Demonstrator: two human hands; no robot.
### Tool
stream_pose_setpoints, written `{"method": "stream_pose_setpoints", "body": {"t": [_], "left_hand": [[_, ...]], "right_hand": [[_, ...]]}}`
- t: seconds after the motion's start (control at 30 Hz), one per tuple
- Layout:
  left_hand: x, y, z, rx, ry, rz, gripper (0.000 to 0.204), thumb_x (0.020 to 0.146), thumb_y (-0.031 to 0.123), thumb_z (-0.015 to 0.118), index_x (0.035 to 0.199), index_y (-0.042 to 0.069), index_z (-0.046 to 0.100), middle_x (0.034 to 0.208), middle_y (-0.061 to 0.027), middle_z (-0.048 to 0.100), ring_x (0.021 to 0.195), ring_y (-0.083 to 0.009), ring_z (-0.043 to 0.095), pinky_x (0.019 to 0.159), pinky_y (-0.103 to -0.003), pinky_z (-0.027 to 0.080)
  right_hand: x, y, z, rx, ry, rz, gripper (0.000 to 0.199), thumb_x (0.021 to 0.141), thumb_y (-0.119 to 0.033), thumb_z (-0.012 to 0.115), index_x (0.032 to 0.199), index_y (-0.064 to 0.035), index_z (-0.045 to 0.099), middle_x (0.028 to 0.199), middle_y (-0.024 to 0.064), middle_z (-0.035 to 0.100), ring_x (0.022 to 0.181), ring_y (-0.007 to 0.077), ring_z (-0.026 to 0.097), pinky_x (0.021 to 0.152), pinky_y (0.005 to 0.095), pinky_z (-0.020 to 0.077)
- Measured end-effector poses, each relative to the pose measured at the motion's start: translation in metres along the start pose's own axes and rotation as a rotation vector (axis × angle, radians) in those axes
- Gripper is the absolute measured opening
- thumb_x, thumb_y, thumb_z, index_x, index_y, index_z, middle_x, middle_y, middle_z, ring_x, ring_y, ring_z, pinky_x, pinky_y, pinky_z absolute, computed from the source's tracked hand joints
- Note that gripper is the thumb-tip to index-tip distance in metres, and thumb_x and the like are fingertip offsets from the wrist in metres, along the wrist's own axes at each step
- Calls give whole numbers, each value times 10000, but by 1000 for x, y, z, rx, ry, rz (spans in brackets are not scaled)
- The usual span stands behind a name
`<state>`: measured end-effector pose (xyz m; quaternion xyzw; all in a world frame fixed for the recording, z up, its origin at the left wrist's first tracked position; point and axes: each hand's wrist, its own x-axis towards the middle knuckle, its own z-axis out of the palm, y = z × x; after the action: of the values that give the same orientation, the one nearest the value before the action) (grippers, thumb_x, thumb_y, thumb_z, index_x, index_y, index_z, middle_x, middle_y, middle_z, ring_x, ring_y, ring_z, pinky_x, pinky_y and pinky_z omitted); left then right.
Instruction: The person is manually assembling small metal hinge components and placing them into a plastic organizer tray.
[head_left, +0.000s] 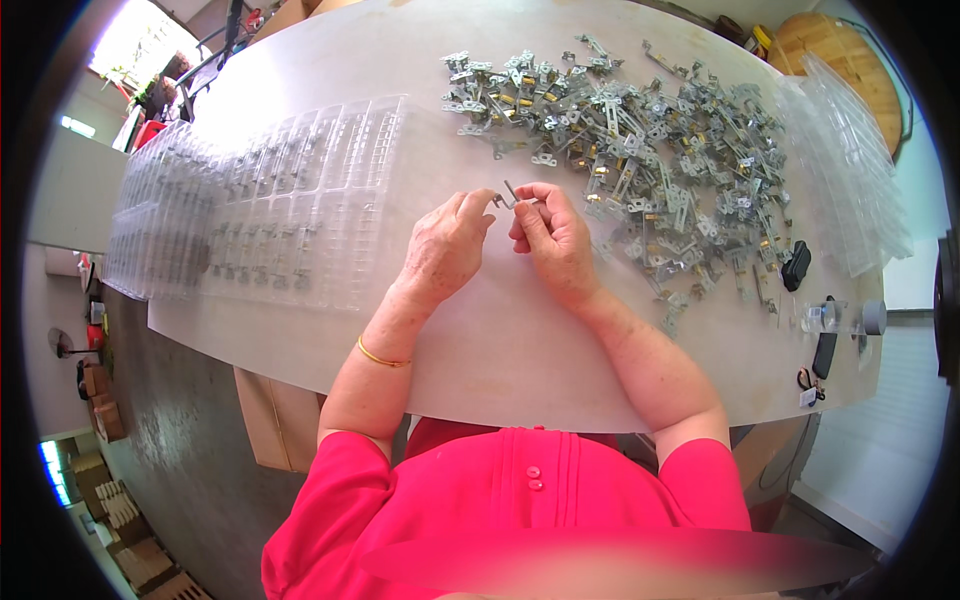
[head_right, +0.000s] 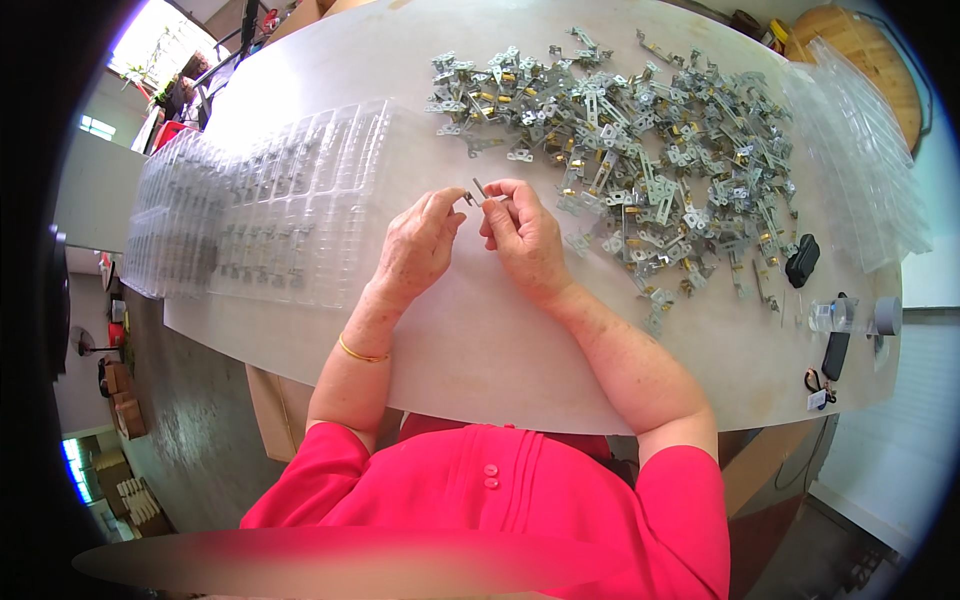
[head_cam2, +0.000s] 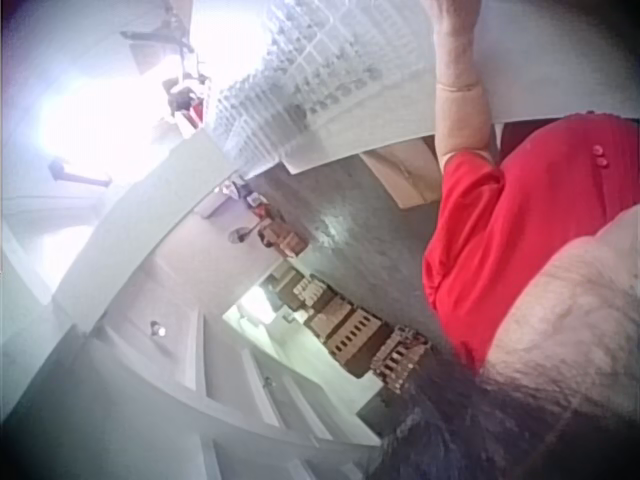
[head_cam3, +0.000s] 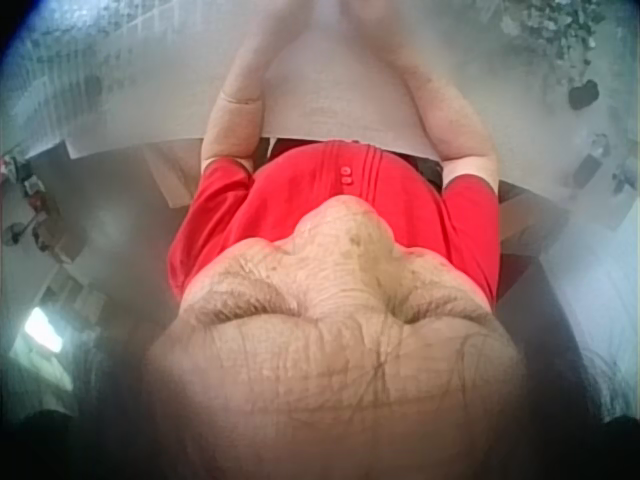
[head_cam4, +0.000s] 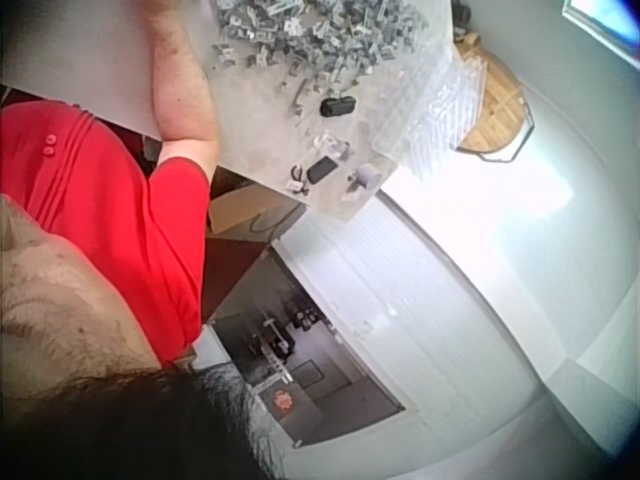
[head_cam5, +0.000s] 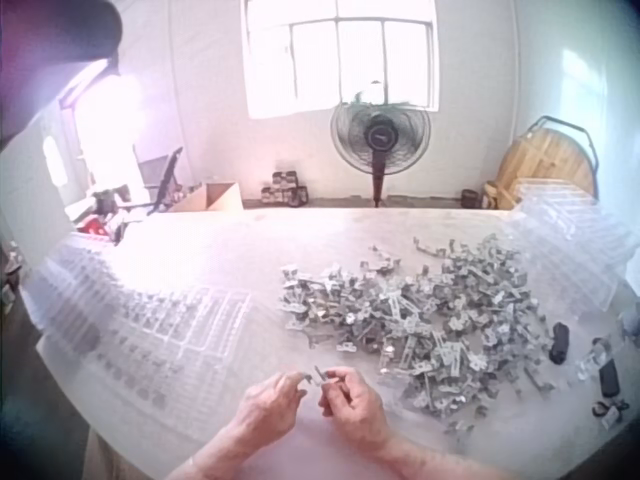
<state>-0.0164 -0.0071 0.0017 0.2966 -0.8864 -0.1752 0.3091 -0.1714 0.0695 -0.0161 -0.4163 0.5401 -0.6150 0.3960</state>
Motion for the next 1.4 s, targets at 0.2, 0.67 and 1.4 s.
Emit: {"method": "stream_pose_setpoints", "body": {"t": [0.2, 0.67, 1.4], "left_hand": [[2, 3, -2, 53, -19, 58, 300, 865, 13, 661, 1154, 57, 594, 922, -130, 659, 791, -326, 652, 681, -416, 519], [0, -3, -5, -204, 26, -154, 213, 926, 69, 623, 1133, 40, 580, 878, -139, 679, 818, -320, 672, 723, -392, 523], [2, -4, -7, -119, 27, -35, 265, 876, -5, 638, 1129, 46, 577, 918, -149, 667, 800, -336, 656, 687, -410, 526]], "right_hand": [[2, 16, -1, -123, 77, -95, 99, 975, -133, 646, 1035, -53, 645, 860, 17, 622, 724, 71, 580, 630, 247, 483], [2, 13, 1, -4, 148, -150, 96, 980, -156, 653, 1010, -67, 636, 874, -6, 576, 734, 58, 536, 652, 218, 453], [-1, -5, 2, -8, -2, 131, 179, 1034, -173, 544, 1118, -18, 577, 791, 38, 642, 670, 98, 619, 607, 255, 526]]}}
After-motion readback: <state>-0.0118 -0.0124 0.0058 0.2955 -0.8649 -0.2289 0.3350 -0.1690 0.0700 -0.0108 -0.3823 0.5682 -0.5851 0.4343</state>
